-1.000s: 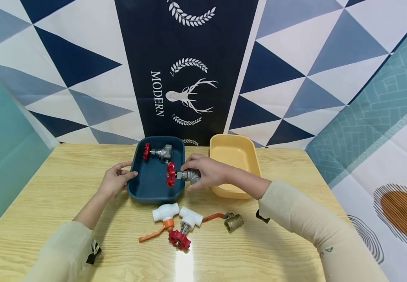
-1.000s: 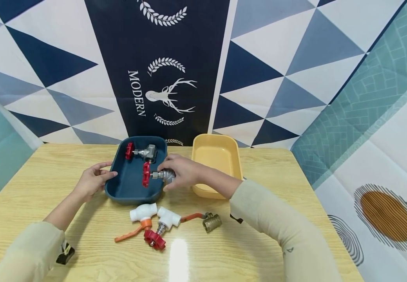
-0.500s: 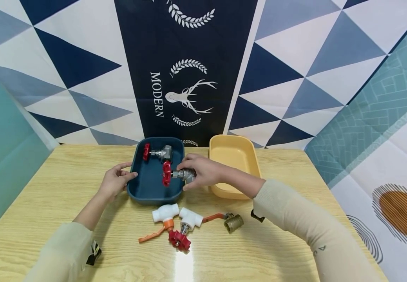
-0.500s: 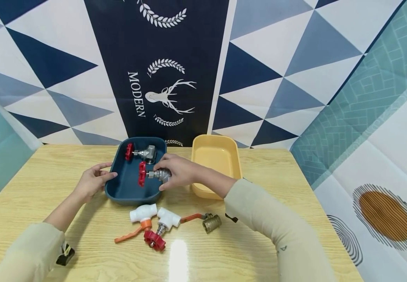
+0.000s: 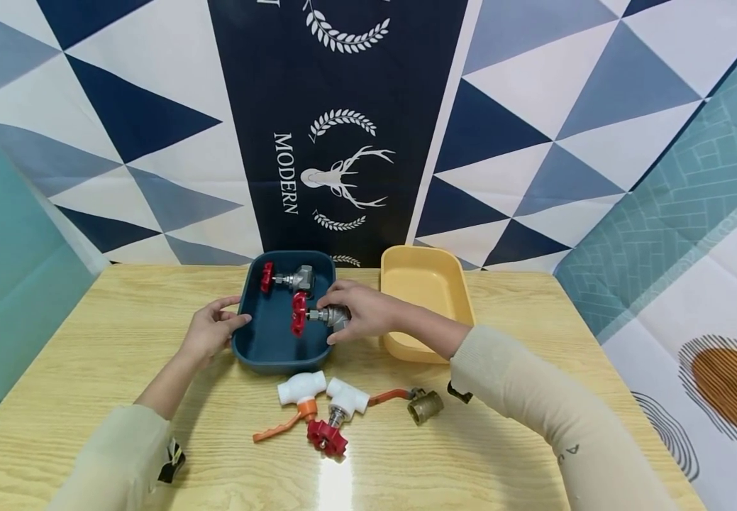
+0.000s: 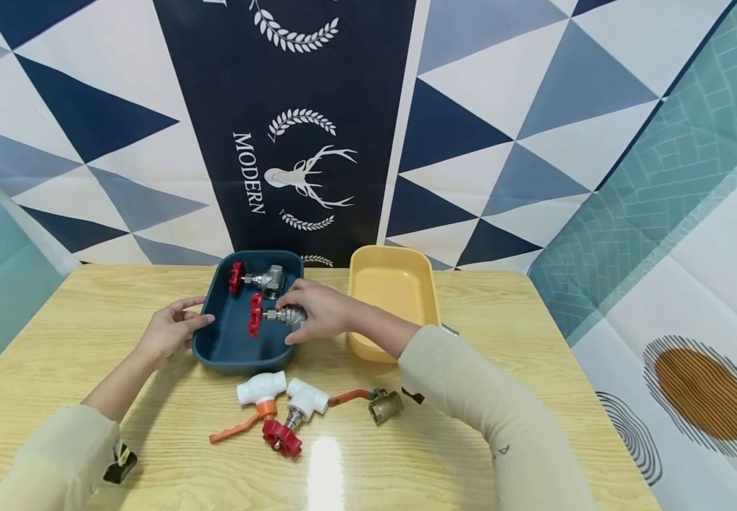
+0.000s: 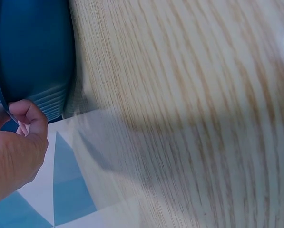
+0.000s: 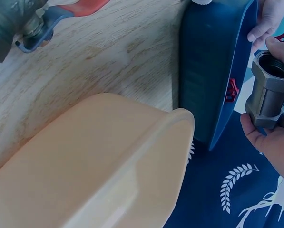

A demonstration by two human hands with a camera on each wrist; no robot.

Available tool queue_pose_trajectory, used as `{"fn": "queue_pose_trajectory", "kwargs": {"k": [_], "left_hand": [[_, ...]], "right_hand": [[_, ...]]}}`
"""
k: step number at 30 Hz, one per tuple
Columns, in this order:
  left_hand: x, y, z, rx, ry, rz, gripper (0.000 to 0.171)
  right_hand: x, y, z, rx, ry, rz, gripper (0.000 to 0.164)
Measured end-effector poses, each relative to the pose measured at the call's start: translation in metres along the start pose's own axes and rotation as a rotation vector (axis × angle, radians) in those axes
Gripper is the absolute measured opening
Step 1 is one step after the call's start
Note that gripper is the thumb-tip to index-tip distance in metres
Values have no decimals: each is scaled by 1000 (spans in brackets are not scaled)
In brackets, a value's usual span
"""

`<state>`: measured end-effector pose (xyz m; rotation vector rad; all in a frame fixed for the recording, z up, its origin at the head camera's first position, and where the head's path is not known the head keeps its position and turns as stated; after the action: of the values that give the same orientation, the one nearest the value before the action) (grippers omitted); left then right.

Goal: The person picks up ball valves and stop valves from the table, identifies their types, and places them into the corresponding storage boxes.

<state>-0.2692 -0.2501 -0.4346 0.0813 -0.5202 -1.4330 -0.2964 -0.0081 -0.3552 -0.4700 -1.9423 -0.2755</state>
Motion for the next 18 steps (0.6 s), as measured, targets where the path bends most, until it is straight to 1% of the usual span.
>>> {"fn": "queue_pose_trajectory", "kwargs": {"k": [5, 13, 18], "left_hand": [[1, 0, 0, 3, 4, 5, 54], [0, -1, -1, -1, 16, 1, 54], [1, 0, 0, -6, 18, 4, 54]], "right_hand": [[0, -3, 0, 9, 5, 16, 54], [-3, -7, 1, -16, -18, 12, 55], [-2, -11, 1, -15, -15, 21, 55]]}}
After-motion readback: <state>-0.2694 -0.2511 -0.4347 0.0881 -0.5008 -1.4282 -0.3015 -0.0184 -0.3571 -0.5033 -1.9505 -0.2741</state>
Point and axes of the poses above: each hand's wrist, its own y-axis away from the middle knuckle, its own x-axis out of the back of the hand, z = x × y, the point moved 6 cm from there along -y, towards the middle knuckle, and after that the axes turned 6 degrees about x, right-handed, at the moved point
